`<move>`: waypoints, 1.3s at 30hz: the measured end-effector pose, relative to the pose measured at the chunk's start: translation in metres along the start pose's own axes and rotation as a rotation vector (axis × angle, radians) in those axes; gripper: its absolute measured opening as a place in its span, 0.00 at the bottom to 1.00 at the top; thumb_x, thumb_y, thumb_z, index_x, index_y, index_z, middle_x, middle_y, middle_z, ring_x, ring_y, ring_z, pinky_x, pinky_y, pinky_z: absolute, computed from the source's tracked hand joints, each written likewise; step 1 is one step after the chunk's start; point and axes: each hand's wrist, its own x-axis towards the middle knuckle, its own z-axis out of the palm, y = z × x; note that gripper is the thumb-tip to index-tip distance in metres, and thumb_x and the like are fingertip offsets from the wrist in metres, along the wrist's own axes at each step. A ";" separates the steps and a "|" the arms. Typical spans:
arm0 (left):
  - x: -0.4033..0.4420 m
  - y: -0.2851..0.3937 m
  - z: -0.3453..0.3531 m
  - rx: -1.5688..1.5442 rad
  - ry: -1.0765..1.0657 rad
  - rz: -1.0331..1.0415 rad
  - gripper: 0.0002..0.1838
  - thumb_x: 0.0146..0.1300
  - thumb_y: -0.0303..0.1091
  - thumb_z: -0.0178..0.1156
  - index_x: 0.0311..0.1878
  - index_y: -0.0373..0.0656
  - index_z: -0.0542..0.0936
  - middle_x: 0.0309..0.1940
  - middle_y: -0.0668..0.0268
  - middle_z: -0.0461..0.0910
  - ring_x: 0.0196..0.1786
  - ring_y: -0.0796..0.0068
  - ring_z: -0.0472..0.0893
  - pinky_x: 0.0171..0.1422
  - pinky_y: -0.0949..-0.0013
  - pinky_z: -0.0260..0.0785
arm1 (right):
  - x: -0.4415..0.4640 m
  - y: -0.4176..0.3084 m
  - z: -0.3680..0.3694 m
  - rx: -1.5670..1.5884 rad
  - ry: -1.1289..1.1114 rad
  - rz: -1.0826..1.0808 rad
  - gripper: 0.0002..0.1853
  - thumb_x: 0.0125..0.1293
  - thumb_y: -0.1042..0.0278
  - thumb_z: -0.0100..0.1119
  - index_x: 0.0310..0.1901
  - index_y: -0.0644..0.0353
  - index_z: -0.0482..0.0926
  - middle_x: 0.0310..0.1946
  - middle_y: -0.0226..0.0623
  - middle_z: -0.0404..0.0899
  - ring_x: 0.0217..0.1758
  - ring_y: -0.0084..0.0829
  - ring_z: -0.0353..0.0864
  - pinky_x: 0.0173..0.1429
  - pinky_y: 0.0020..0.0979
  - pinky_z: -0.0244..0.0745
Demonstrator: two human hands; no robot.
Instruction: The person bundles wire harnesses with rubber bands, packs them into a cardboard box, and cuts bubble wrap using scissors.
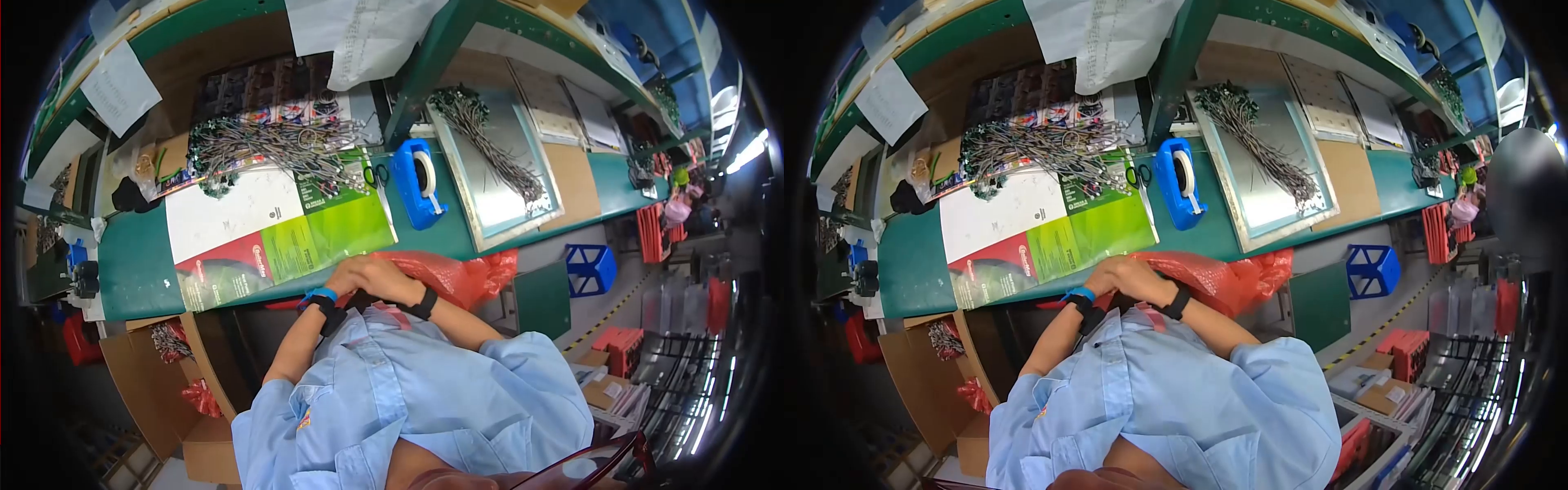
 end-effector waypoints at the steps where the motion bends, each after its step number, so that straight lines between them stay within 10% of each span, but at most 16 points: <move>1: 0.002 0.004 -0.001 -0.075 -0.051 -0.335 0.15 0.62 0.44 0.56 0.33 0.39 0.77 0.21 0.64 0.74 0.19 0.71 0.74 0.20 0.69 0.65 | 0.000 0.012 -0.003 0.016 0.006 0.050 0.07 0.57 0.69 0.52 0.34 0.60 0.79 0.36 0.44 0.78 0.41 0.46 0.77 0.44 0.41 0.73; 2: 0.004 0.012 -0.004 -0.146 -0.099 -0.665 0.17 0.64 0.47 0.55 0.32 0.39 0.76 0.18 0.66 0.71 0.16 0.74 0.72 0.18 0.70 0.63 | 0.006 0.021 -0.016 -0.072 -0.009 -0.027 0.07 0.59 0.70 0.50 0.34 0.61 0.78 0.33 0.45 0.77 0.39 0.48 0.76 0.43 0.40 0.73; 10: 0.014 0.068 -0.006 -0.206 0.016 -0.668 0.21 0.68 0.52 0.49 0.33 0.41 0.75 0.12 0.72 0.64 0.10 0.81 0.62 0.13 0.73 0.53 | 0.085 0.146 -0.053 -0.389 0.237 -0.024 0.08 0.55 0.74 0.51 0.37 0.63 0.76 0.37 0.48 0.74 0.40 0.48 0.74 0.43 0.42 0.72; 18: 0.017 0.065 0.002 -0.253 0.106 -0.807 0.19 0.68 0.49 0.50 0.32 0.42 0.74 0.11 0.74 0.62 0.10 0.83 0.61 0.13 0.75 0.53 | 0.140 0.149 -0.059 -1.029 -0.281 0.122 0.11 0.60 0.65 0.51 0.43 0.48 0.80 0.44 0.39 0.75 0.50 0.40 0.73 0.45 0.42 0.67; 28: 0.004 0.053 0.011 -0.223 0.156 -0.743 0.19 0.68 0.49 0.50 0.32 0.41 0.75 0.12 0.74 0.63 0.11 0.84 0.61 0.14 0.76 0.53 | 0.139 0.156 -0.073 -1.259 -0.444 -0.245 0.07 0.56 0.64 0.55 0.31 0.48 0.84 0.34 0.28 0.78 0.42 0.33 0.76 0.42 0.39 0.66; 33: -0.018 0.060 0.014 -0.336 0.078 -0.738 0.19 0.68 0.50 0.51 0.35 0.41 0.74 0.12 0.76 0.62 0.11 0.86 0.60 0.14 0.78 0.52 | 0.108 0.136 -0.090 -1.061 -0.383 -0.140 0.06 0.53 0.67 0.56 0.26 0.54 0.83 0.24 0.34 0.80 0.32 0.36 0.81 0.33 0.38 0.69; 39: -0.025 0.068 0.004 -0.367 -0.136 -0.736 0.18 0.68 0.49 0.50 0.38 0.43 0.74 0.12 0.78 0.60 0.12 0.88 0.57 0.14 0.79 0.49 | 0.018 0.065 -0.155 0.055 -0.348 0.364 0.09 0.61 0.70 0.52 0.38 0.67 0.75 0.26 0.40 0.79 0.28 0.34 0.81 0.32 0.32 0.76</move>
